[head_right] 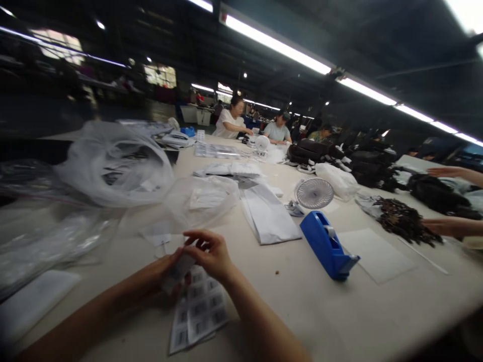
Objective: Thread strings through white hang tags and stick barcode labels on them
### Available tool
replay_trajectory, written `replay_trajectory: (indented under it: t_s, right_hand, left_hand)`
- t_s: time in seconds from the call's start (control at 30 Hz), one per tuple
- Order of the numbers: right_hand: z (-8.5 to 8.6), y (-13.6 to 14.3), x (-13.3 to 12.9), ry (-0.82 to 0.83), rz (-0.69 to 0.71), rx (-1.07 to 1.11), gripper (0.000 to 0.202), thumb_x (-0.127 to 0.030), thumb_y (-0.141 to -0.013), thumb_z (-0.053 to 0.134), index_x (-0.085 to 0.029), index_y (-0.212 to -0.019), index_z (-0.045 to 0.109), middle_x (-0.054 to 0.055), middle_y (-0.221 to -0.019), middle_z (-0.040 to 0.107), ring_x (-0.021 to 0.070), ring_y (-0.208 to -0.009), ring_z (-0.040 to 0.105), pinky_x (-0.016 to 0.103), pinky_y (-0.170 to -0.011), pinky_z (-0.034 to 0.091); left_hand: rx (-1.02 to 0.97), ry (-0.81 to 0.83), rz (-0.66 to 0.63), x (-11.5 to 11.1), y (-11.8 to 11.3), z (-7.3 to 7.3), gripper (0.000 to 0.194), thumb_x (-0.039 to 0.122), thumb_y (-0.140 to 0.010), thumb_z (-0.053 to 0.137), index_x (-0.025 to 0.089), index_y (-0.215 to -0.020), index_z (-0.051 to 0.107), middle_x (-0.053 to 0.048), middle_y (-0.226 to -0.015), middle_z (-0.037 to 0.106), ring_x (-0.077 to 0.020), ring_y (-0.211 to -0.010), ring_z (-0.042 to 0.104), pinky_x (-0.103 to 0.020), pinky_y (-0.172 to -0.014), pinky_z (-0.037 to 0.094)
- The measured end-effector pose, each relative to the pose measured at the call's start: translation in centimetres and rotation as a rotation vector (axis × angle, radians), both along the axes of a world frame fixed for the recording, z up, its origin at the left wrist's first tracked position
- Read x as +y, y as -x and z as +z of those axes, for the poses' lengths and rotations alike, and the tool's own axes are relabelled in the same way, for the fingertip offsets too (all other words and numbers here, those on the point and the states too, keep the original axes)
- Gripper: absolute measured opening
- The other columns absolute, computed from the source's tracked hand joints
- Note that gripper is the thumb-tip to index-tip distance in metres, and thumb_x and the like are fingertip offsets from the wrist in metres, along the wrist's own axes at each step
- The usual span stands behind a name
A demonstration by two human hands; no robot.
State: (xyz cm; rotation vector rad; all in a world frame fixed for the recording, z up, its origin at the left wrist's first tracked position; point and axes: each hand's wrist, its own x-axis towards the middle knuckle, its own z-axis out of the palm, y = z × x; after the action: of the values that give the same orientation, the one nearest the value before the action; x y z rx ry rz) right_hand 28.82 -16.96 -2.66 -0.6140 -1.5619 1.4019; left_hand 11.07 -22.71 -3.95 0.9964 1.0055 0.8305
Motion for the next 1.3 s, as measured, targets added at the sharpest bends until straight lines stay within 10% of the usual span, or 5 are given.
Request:
replay_trajectory:
  t_s: [0.27,0.53,0.77,0.97,1.3]
  right_hand:
    - [-1.0,-0.2,1.1,0.115,0.164,0.011,0.033,-0.038,-0.076,0.085,-0.021,-0.104,0.079,0.001,-0.081,0.072,0.0079,-0.045,0.052,0.019,-0.038,0.041]
    - [-1.6,-1.0,3.9,-0.033,-0.160,0.013,0.016,-0.036,-0.079,0.080,-0.021,-0.083,0.079,0.005,-0.080,0.073,0.0188,-0.069,0.065,0.027,-0.058,0.053]
    - [0.0,-2.4,2.4,-0.581,0.057,-0.298,0.043,-0.030,-0.070,0.091,-0.028,-0.111,0.077,0.010,-0.154,0.050,0.0352,-0.137,0.052,0.045,-0.112,0.045]
    - [-0.9,-1.4,1.8,-0.622,0.141,-0.501,0.026,-0.026,-0.081,0.083,-0.028,-0.105,0.074,0.007,-0.110,0.076,0.0257,-0.090,0.072,0.035,-0.083,0.056]
    - [-2.3,-1.3,3.1,-0.498,0.105,-0.363,0.013,-0.041,-0.089,0.077,-0.030,-0.088,0.084,0.003,-0.096,0.081,0.0290,-0.087,0.077,0.038,-0.082,0.060]
  left_hand:
    - [0.071,-0.050,-0.083,-0.5,0.0,-0.1,0.066,0.075,-0.089,0.053,0.016,-0.103,0.080,-0.008,-0.075,0.074,-0.0145,-0.056,0.058,-0.025,-0.055,0.047]
    - [0.172,-0.108,0.312,1.4,1.4,0.5,0.063,0.071,-0.065,0.083,0.015,-0.093,0.076,-0.007,-0.085,0.077,-0.0197,-0.073,0.073,-0.025,-0.064,0.056]
    - [0.305,-0.222,0.252,1.3,2.0,0.3,0.059,0.071,-0.071,0.076,0.014,-0.087,0.074,-0.002,-0.063,0.069,-0.0176,-0.054,0.067,-0.025,-0.051,0.049]
    - [0.401,-0.285,0.175,1.1,2.4,0.9,0.049,0.063,-0.078,0.073,0.015,-0.085,0.075,0.002,-0.059,0.063,-0.0133,-0.045,0.058,-0.023,-0.045,0.042]
    - [0.413,-0.264,0.138,2.0,3.3,-0.1,0.055,0.069,-0.080,0.068,0.015,-0.090,0.075,-0.003,-0.069,0.070,-0.0137,-0.050,0.061,-0.023,-0.049,0.046]
